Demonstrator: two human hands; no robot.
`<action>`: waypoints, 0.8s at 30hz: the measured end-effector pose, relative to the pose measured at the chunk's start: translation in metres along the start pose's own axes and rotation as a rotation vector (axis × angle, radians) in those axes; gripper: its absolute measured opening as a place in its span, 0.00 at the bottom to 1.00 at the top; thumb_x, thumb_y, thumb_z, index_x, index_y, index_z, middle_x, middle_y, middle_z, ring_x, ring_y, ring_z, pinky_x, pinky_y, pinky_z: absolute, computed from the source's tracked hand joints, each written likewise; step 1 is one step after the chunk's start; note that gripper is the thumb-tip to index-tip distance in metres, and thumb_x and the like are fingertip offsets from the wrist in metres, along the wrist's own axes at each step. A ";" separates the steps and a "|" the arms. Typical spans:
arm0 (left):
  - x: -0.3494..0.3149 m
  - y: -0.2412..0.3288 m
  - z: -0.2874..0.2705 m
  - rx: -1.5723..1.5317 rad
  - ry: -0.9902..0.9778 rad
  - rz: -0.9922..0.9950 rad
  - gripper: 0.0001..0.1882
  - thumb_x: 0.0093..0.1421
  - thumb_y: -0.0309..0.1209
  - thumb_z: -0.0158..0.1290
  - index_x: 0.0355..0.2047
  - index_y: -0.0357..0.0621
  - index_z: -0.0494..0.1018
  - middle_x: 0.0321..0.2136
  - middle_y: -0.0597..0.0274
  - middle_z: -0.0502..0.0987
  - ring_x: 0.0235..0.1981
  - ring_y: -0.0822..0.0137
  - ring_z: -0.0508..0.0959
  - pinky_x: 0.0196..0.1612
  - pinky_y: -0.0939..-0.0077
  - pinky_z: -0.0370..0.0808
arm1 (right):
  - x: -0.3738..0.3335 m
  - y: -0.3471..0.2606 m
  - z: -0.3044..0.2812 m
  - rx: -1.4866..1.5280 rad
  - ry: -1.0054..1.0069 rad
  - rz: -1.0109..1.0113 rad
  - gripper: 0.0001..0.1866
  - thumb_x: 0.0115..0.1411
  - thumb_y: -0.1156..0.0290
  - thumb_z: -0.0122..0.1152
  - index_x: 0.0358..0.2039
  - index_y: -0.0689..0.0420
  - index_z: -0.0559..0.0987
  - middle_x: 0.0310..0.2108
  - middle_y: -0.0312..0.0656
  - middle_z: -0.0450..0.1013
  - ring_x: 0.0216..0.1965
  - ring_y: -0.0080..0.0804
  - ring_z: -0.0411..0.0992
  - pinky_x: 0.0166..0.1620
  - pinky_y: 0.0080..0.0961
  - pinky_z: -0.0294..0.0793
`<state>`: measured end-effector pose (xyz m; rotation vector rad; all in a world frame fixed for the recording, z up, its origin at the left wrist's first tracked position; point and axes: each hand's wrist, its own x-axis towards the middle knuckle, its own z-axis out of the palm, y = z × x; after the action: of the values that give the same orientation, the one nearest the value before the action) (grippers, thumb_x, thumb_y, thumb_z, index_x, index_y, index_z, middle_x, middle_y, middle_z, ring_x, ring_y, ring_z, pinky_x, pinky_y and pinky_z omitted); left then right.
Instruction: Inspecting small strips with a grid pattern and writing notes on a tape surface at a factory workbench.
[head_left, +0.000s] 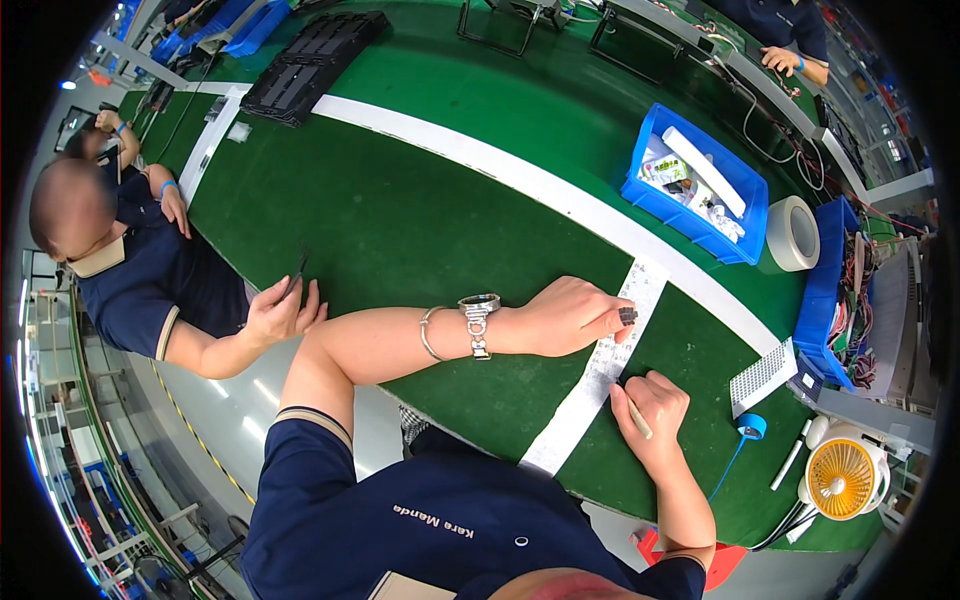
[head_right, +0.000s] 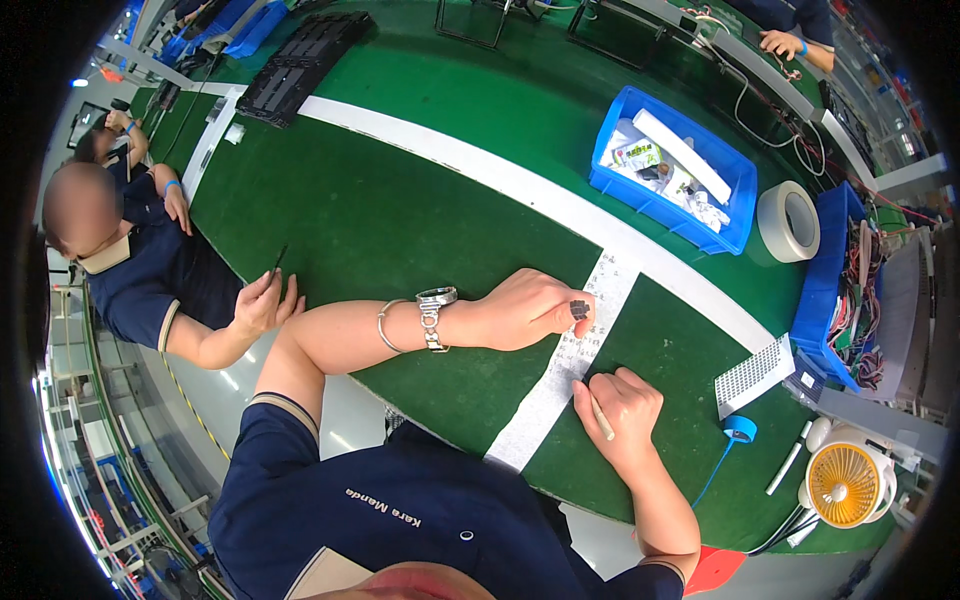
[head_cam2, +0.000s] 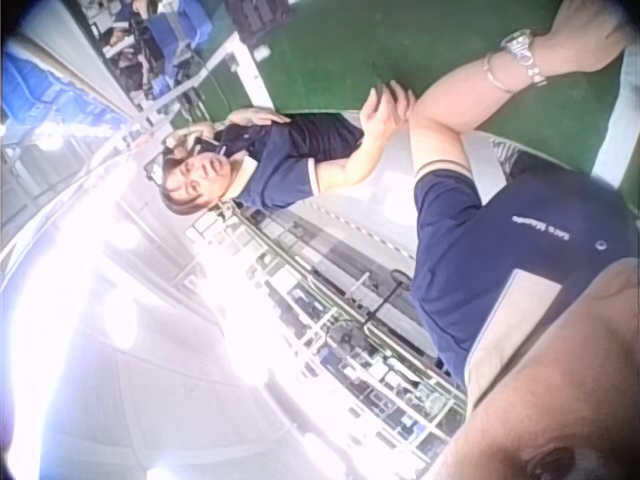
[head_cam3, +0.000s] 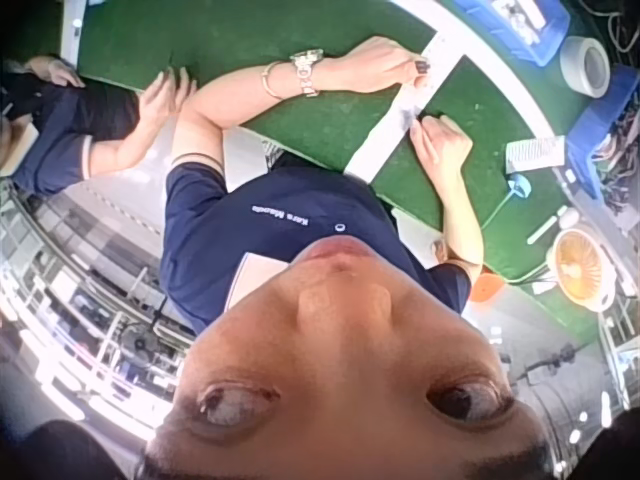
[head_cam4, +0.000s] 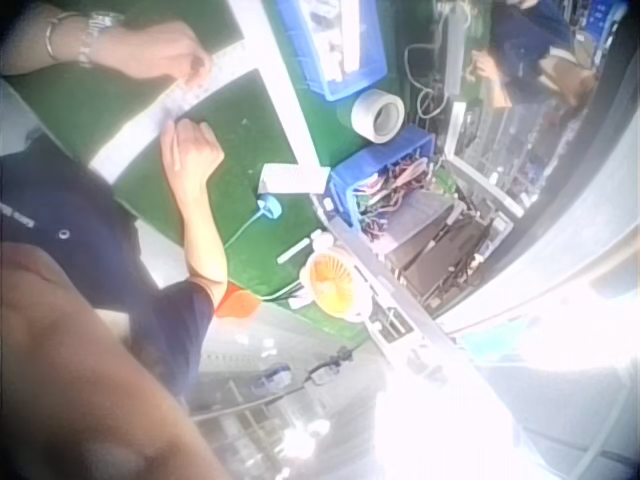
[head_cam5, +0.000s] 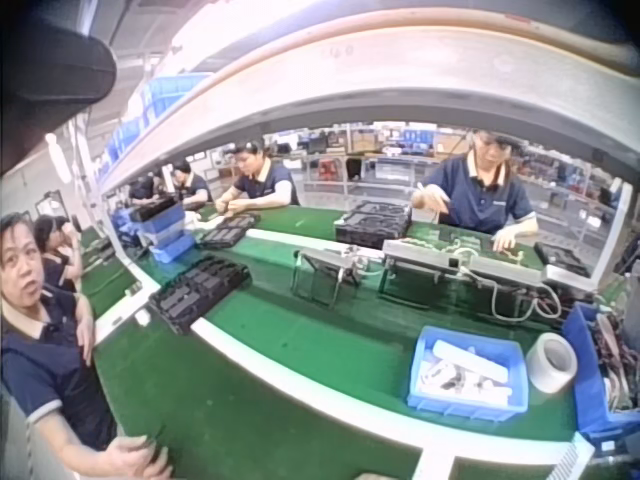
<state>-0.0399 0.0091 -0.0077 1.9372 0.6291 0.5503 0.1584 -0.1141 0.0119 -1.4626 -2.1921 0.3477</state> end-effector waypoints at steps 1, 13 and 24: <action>0.000 -0.001 0.000 0.012 -0.007 0.005 0.26 0.72 0.49 0.34 0.27 0.49 0.73 0.14 0.60 0.71 0.18 0.54 0.74 0.27 0.59 0.67 | 0.000 0.000 0.000 -0.001 0.000 -0.001 0.20 0.51 0.71 0.69 0.12 0.54 0.66 0.11 0.38 0.62 0.15 0.36 0.61 0.19 0.33 0.61; 0.000 0.001 0.000 0.000 0.000 0.011 0.21 0.72 0.43 0.38 0.26 0.49 0.73 0.12 0.59 0.70 0.18 0.53 0.73 0.27 0.58 0.66 | -0.002 0.002 0.003 -0.005 0.012 -0.001 0.19 0.51 0.71 0.69 0.12 0.53 0.66 0.11 0.37 0.62 0.15 0.35 0.61 0.18 0.33 0.60; 0.000 0.001 0.000 0.008 -0.005 0.003 0.22 0.72 0.44 0.37 0.26 0.49 0.73 0.13 0.58 0.70 0.18 0.52 0.74 0.27 0.57 0.67 | -0.002 0.003 0.002 0.004 0.002 -0.004 0.19 0.51 0.70 0.69 0.12 0.53 0.66 0.11 0.37 0.62 0.15 0.35 0.61 0.18 0.34 0.61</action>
<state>-0.0400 0.0090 -0.0071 1.9466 0.6258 0.5453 0.1599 -0.1145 0.0085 -1.4558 -2.1913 0.3496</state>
